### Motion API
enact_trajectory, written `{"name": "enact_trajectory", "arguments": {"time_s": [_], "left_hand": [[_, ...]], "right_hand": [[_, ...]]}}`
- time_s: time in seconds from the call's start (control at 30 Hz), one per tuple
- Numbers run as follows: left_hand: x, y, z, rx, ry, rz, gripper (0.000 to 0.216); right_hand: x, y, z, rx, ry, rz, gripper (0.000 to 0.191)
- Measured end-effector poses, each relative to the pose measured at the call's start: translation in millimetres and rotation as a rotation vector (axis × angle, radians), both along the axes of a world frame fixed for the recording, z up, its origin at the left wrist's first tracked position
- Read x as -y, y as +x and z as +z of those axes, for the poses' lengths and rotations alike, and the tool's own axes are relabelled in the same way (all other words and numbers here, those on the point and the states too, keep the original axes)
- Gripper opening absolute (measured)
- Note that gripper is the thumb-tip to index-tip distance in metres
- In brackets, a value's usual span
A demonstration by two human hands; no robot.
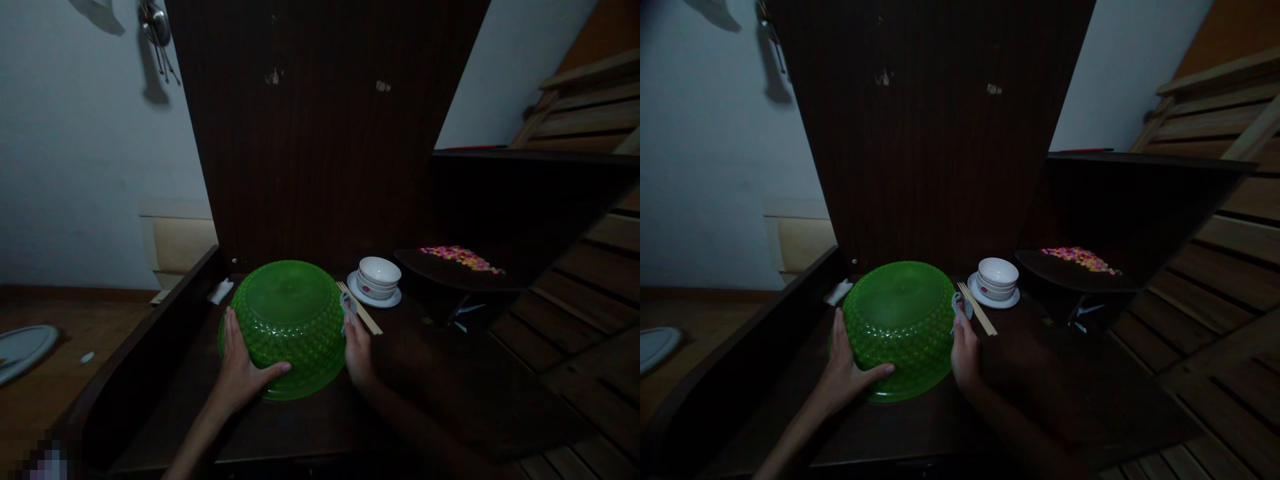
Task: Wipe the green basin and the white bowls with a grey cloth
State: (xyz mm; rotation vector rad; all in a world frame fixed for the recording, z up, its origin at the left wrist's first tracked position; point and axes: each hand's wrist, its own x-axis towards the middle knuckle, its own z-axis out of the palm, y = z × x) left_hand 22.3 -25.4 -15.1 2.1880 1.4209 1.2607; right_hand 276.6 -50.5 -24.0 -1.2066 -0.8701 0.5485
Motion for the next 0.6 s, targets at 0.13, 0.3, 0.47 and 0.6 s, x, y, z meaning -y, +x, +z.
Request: {"name": "enact_trajectory", "arguments": {"time_s": [0.13,0.3,0.47,0.6], "left_hand": [[-0.5,1.3,-0.6,0.018,-0.019,0.000,0.146],[-3.2,-3.3,-2.4,0.055,-0.055,-0.078,0.143],[-2.0,-19.5,3.3,0.234,-0.283,-0.198,0.081],[1.6,-28.1,9.2,0.287,-0.345,-0.239,0.077]], "right_hand": [[41.7,-27.5,-2.4,0.231,-0.022,-0.011,0.043],[74.6,-70.2,-11.9,0.627,0.179,0.176,0.052],[69.1,-110.5,0.8,1.098,0.214,0.457,0.064],[56.1,-122.1,7.8,1.392,0.184,0.474,0.056]]}}
